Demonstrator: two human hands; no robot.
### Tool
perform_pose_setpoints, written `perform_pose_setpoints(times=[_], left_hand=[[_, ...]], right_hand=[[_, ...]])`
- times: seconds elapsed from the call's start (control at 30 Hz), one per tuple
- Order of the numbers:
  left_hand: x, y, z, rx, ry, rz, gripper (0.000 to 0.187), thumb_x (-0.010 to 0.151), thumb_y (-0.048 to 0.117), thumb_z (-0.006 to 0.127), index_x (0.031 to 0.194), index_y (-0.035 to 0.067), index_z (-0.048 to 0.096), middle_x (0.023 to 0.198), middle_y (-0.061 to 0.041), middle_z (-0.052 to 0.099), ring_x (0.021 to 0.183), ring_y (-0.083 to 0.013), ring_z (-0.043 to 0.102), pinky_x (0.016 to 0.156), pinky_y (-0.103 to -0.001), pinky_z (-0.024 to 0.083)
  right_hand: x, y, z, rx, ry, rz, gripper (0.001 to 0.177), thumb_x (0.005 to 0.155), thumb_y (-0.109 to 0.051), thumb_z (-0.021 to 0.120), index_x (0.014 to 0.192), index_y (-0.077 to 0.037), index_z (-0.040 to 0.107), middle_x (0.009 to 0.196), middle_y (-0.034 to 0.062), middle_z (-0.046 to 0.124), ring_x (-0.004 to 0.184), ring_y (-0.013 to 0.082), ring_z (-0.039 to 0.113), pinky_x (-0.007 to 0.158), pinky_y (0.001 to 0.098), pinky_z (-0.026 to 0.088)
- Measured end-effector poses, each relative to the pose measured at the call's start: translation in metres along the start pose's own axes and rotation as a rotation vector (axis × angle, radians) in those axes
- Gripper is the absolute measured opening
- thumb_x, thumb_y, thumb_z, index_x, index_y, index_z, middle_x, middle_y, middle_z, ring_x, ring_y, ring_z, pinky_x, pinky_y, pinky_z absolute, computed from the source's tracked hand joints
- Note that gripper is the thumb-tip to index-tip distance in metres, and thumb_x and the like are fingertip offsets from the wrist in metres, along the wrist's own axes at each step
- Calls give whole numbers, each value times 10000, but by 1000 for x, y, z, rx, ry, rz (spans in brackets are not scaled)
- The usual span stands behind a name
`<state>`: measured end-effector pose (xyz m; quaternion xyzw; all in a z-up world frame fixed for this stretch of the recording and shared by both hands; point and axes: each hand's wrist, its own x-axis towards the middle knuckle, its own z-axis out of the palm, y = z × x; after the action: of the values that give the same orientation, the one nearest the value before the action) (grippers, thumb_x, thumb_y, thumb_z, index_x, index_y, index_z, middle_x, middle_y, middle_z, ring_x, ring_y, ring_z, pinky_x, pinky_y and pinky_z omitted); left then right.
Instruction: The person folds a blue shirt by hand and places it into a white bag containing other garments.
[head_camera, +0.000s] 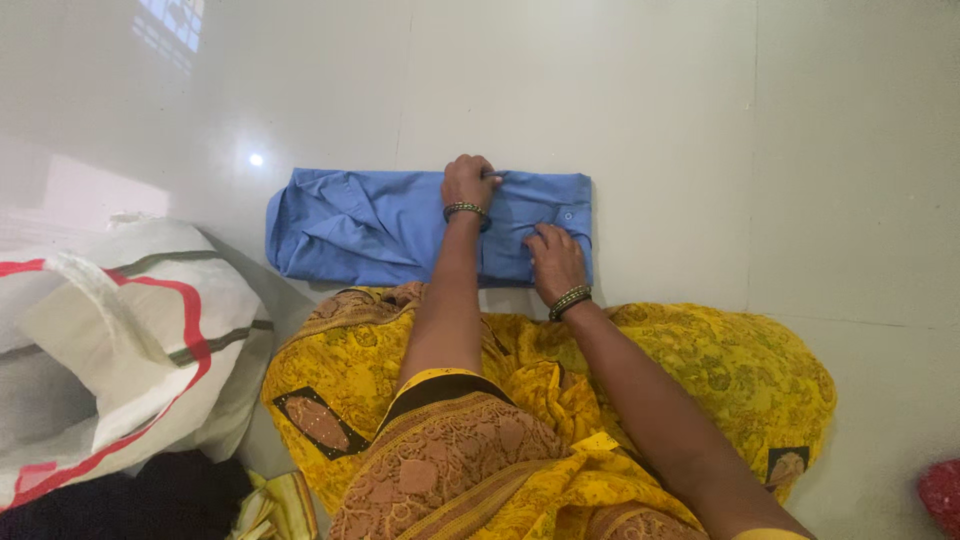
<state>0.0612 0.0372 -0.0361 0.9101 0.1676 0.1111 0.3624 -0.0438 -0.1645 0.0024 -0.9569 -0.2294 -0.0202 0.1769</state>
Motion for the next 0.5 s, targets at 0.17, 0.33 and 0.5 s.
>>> perform_pose_setpoints(times=[0.17, 0.33, 0.5], left_hand=[[-2, 9, 9, 72, 238, 67, 71, 813, 126, 731, 878, 132, 703, 951, -87, 670, 905, -321, 646, 734, -460, 526], [-44, 40, 17, 136, 405, 266, 62, 863, 70, 620, 910, 81, 658, 900, -116, 600, 869, -331, 602, 751, -478, 500], [-122, 57, 35, 269, -30, 224, 349, 927, 210, 543, 1240, 63, 585, 1311, -157, 560, 1255, -347, 507, 1068, -472, 427]], right_hand=[[-3, 4, 9, -41, -14, 2, 367, 822, -11, 667, 1172, -119, 669, 1390, 140, 579, 1308, 359, 515, 1072, 521, 408], [8, 27, 20, 205, 197, -87, 195, 846, -35, 675, 1022, -115, 697, 1193, 113, 706, 1138, 331, 643, 1015, 446, 487], [38, 62, -2, 284, 430, 43, 178, 967, -6, 624, 1052, -123, 727, 1140, 53, 735, 1141, 288, 674, 1082, 436, 490]])
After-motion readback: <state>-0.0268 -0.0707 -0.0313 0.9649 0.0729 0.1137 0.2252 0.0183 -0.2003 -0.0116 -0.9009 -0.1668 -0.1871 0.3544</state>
